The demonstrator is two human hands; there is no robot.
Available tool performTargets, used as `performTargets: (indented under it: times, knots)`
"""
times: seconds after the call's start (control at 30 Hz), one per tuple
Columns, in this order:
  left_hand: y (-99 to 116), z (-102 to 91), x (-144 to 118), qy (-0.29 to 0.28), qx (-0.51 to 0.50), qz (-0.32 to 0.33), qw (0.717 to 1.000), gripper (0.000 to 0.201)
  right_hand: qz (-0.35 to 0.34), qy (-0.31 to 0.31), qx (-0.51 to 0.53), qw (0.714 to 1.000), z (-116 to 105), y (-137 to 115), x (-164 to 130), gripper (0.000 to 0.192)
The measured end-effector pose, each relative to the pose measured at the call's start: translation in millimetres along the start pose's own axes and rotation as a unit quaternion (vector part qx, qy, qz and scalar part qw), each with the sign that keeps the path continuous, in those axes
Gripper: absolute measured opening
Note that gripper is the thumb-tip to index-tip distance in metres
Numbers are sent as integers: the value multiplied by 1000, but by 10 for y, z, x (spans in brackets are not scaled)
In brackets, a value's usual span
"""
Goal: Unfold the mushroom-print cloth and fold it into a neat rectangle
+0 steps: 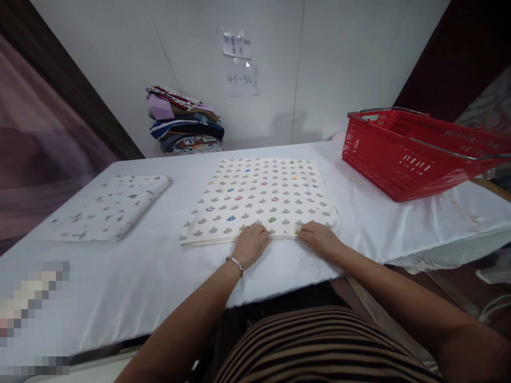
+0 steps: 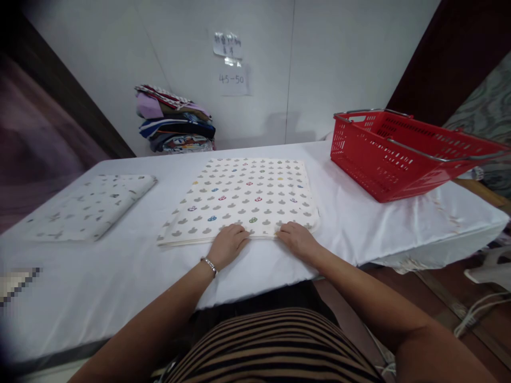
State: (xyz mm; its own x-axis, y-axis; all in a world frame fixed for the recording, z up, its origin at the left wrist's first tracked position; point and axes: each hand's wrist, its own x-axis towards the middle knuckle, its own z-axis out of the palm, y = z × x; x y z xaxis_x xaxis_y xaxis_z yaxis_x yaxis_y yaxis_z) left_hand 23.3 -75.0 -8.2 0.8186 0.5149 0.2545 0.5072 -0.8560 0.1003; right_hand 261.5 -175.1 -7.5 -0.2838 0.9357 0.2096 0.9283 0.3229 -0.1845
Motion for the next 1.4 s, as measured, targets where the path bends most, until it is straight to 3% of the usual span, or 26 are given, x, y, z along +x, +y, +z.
performTargets:
  times: [0.23, 0.53, 0.83, 0.97, 1.13, 1.27, 1.4]
  knots:
    - [-51, -24, 3, -15, 31, 9, 999, 14, -34, -15, -21, 999, -48, 3, -6, 27]
    - [-82, 26, 58, 11, 62, 7, 998, 20, 0, -15, -16, 1000, -99, -17, 37, 26]
    - [-105, -13, 28, -1, 39, 29, 999, 16, 12, -6, -42, 999, -98, -27, 91, 24]
    - [-141, -42, 79, 29, 70, 36, 996, 18, -10, 1, -64, 998, -121, 2, 122, 24]
    - [-196, 9, 203, 87, 127, 53, 987, 19, -9, 89, -126, 988, -90, 103, 146, 24]
    - [-197, 88, 175, 74, 136, 106, 982, 16, -55, 55, -140, 987, 22, 93, 60, 22]
    - [-176, 103, 112, 80, 144, 121, 979, 15, -60, 43, -159, 985, 65, 38, -1, 21]
